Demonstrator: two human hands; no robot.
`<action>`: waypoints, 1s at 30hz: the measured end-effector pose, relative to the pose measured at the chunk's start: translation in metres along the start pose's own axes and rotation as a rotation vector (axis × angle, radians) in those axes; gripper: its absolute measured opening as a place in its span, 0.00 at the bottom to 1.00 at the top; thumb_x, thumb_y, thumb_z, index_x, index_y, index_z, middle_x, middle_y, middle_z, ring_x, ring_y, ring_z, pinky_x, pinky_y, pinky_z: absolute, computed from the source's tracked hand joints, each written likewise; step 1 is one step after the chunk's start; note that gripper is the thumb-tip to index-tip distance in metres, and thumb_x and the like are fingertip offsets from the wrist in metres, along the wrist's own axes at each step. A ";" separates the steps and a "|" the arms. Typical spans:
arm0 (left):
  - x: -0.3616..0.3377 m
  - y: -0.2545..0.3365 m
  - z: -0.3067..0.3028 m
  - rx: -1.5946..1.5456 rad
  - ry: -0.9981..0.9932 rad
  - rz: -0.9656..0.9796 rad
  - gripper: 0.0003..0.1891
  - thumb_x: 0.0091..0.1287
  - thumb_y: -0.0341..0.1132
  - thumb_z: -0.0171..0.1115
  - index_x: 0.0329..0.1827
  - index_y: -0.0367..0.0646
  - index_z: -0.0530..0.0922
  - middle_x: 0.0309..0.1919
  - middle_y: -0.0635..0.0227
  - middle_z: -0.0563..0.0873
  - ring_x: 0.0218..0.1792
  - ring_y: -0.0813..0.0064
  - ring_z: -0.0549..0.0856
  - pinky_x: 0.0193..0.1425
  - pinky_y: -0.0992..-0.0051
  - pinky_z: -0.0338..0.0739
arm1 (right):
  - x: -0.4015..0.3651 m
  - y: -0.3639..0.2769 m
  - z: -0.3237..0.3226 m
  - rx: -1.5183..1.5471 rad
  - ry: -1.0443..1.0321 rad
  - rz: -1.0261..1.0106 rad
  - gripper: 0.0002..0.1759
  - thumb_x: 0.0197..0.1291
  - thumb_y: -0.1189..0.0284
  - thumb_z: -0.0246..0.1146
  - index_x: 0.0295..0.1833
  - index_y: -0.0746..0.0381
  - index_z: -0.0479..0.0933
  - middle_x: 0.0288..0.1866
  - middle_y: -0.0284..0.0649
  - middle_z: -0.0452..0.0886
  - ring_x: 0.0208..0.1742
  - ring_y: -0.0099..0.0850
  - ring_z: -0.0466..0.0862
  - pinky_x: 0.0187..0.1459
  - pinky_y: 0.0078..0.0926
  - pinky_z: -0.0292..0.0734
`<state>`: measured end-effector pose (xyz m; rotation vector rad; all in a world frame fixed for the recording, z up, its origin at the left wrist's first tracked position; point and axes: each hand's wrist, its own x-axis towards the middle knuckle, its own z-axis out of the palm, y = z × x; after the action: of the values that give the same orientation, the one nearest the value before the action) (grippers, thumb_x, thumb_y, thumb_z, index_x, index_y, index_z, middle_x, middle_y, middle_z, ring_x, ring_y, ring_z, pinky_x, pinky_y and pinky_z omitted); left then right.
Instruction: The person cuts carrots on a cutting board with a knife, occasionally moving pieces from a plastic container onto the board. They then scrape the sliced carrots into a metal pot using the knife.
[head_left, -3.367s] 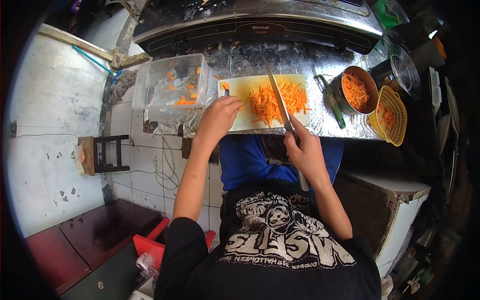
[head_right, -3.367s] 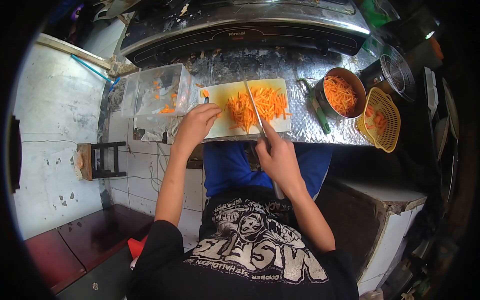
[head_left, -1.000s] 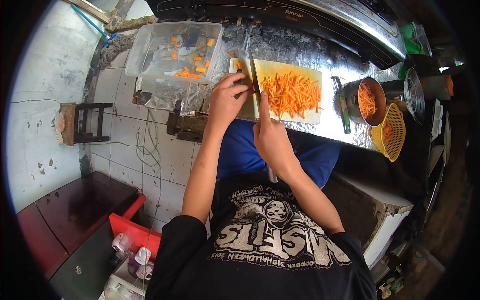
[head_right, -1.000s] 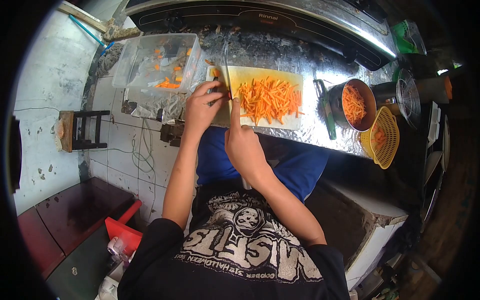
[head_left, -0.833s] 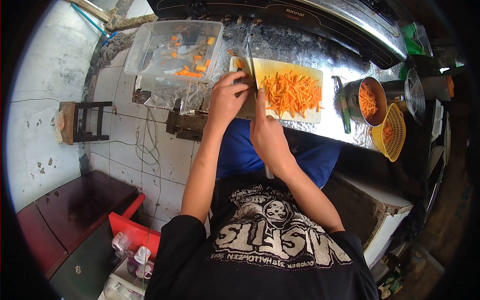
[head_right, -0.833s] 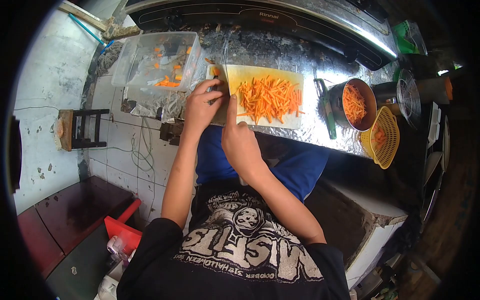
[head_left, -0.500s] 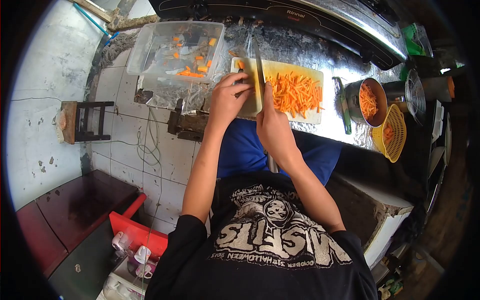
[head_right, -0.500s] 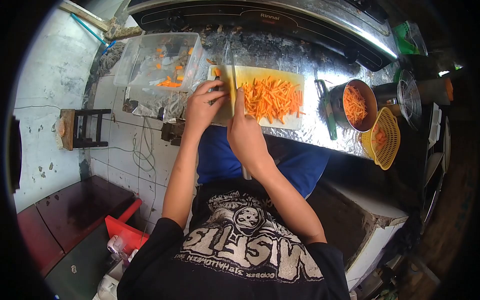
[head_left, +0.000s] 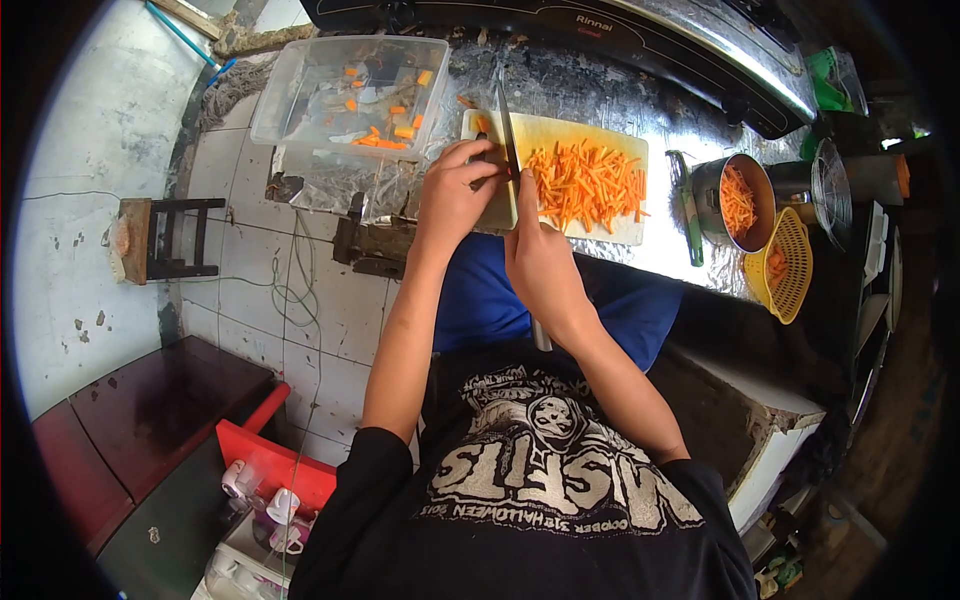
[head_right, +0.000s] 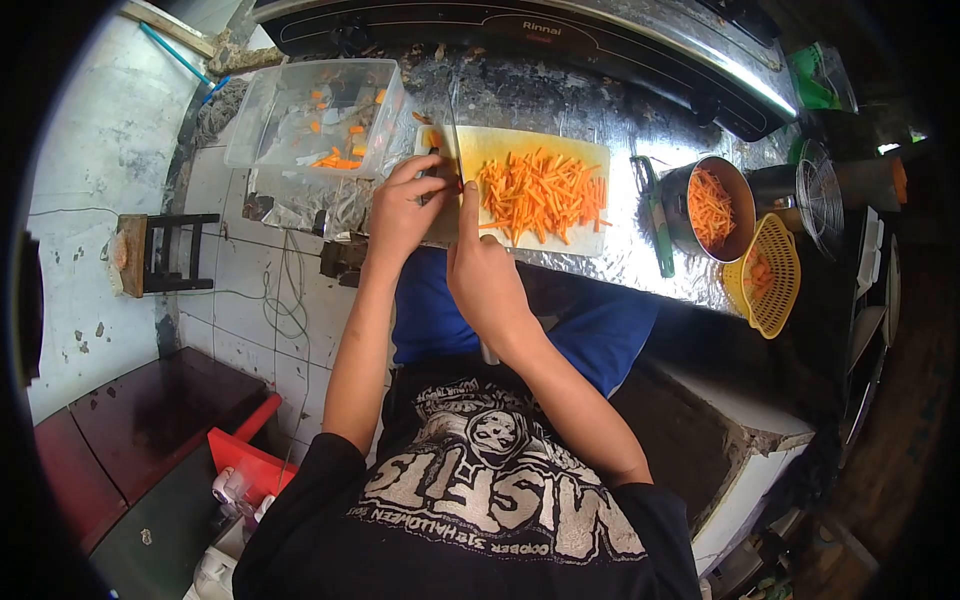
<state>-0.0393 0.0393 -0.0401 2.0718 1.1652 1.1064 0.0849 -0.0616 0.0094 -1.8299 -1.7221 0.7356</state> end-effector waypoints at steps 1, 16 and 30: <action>-0.001 -0.001 0.000 0.000 -0.001 -0.003 0.07 0.56 0.26 0.74 0.37 0.39 0.90 0.50 0.63 0.89 0.55 0.60 0.85 0.57 0.64 0.81 | 0.000 -0.001 0.001 -0.012 -0.011 0.019 0.39 0.65 0.83 0.54 0.78 0.78 0.47 0.22 0.60 0.79 0.23 0.57 0.82 0.28 0.52 0.76; 0.000 0.008 0.004 0.089 -0.055 0.013 0.07 0.57 0.28 0.74 0.40 0.43 0.89 0.52 0.64 0.87 0.55 0.60 0.85 0.58 0.65 0.79 | 0.015 0.007 -0.015 0.043 0.106 -0.048 0.39 0.65 0.80 0.54 0.77 0.81 0.47 0.23 0.62 0.79 0.25 0.59 0.83 0.30 0.55 0.78; 0.006 0.029 0.018 0.173 0.018 0.043 0.17 0.61 0.28 0.71 0.54 0.40 0.86 0.53 0.62 0.87 0.59 0.58 0.83 0.64 0.64 0.76 | -0.025 0.016 -0.044 0.168 0.260 -0.126 0.31 0.64 0.82 0.58 0.74 0.73 0.66 0.27 0.63 0.80 0.29 0.57 0.85 0.35 0.47 0.79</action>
<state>-0.0096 0.0292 -0.0263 2.2309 1.2709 1.0795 0.1256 -0.0879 0.0310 -1.6095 -1.5421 0.5465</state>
